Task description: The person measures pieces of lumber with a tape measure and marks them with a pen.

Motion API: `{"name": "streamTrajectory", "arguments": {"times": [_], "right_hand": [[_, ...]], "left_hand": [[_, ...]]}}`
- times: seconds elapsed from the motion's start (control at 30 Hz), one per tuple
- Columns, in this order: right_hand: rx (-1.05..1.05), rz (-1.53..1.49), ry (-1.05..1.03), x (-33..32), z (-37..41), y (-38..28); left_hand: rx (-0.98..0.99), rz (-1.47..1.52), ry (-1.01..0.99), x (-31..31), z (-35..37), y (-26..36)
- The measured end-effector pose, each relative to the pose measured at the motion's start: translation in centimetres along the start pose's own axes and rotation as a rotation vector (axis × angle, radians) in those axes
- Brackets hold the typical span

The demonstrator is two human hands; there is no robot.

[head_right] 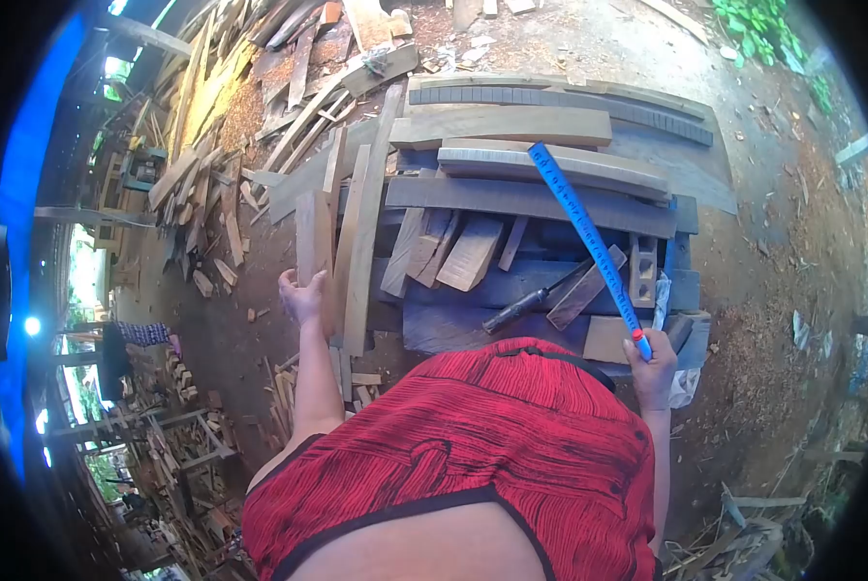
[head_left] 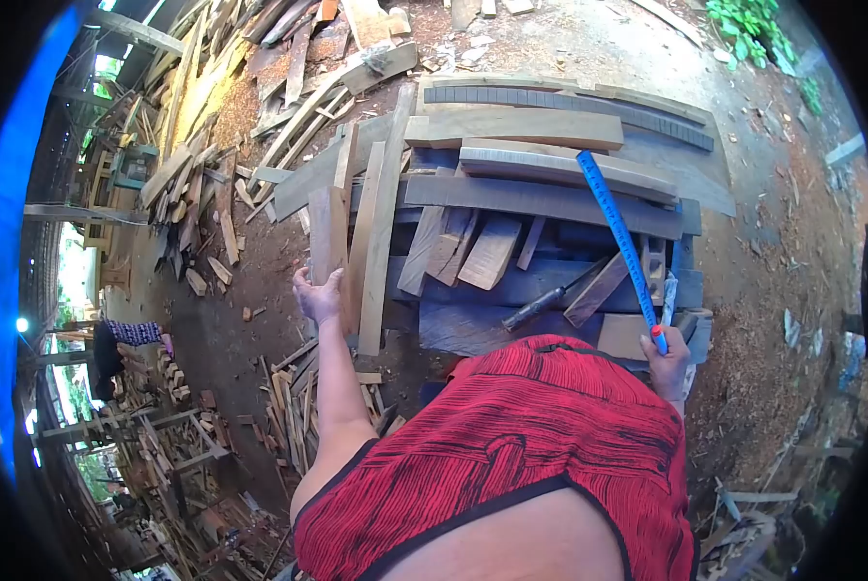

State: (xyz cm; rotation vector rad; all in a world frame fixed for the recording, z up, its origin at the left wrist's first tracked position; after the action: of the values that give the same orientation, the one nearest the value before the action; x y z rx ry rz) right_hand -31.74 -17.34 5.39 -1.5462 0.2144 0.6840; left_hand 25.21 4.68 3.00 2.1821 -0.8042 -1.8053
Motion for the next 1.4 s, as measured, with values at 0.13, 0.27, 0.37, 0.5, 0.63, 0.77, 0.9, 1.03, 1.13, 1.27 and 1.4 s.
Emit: {"name": "streamTrajectory", "arguments": {"times": [0.13,0.27,0.37,0.5,0.63,0.77,0.9,1.03,1.13,1.27,1.4], "right_hand": [[-0.018,0.016,-0.021,0.1,-0.4,-0.7],[-0.01,0.018,-0.025,0.2,-0.5,-0.4],[-0.004,0.029,-0.033,0.7,-0.6,0.2],[-0.081,0.061,-0.032,0.6,-1.1,-0.9],[-0.046,0.117,0.001,-0.3,-2.2,-0.7],[-0.134,0.198,0.0,-0.5,-4.0,-2.5],[-0.199,0.293,-0.105,2.0,-5.6,-4.3],[-0.235,0.416,-0.253,3.6,-6.5,-5.3],[-0.314,0.49,-0.302,3.9,-6.3,-5.2],[-0.312,0.41,-0.306,3.0,-6.7,-6.3],[-0.273,0.307,0.042,-0.7,-9.3,-5.5]], "left_hand": [[0.096,-0.1,0.019,0.2,-1.4,0.4],[0.09,0.002,-0.085,2.2,-2.7,0.3],[0.133,0.074,-0.211,5.7,-2.7,-2.4],[0.169,-0.024,-0.404,5.0,-2.9,-1.4],[0.293,-0.243,-0.356,2.8,-1.9,2.1],[0.243,0.413,-0.497,1.3,1.5,8.1],[-0.07,1.03,-1.182,1.4,7.4,13.5],[-0.261,1.366,-1.238,1.8,11.9,16.0],[-0.306,1.282,-1.058,2.6,13.2,15.6],[-0.425,1.346,-0.936,2.4,13.9,15.9],[-0.555,1.409,-0.776,3.0,12.0,14.4]]}}
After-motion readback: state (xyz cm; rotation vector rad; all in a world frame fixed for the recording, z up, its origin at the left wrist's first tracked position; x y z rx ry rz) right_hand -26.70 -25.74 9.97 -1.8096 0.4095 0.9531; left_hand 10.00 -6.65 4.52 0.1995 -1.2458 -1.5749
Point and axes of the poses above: each hand's wrist, its own z-axis away from the middle knuckle, its own x-axis out of the palm, y = z × x, the point moved 1 cm from there along -z, towards the middle knuckle, and after that the axes turned 1 degree about -z, right-handed, at the moved point
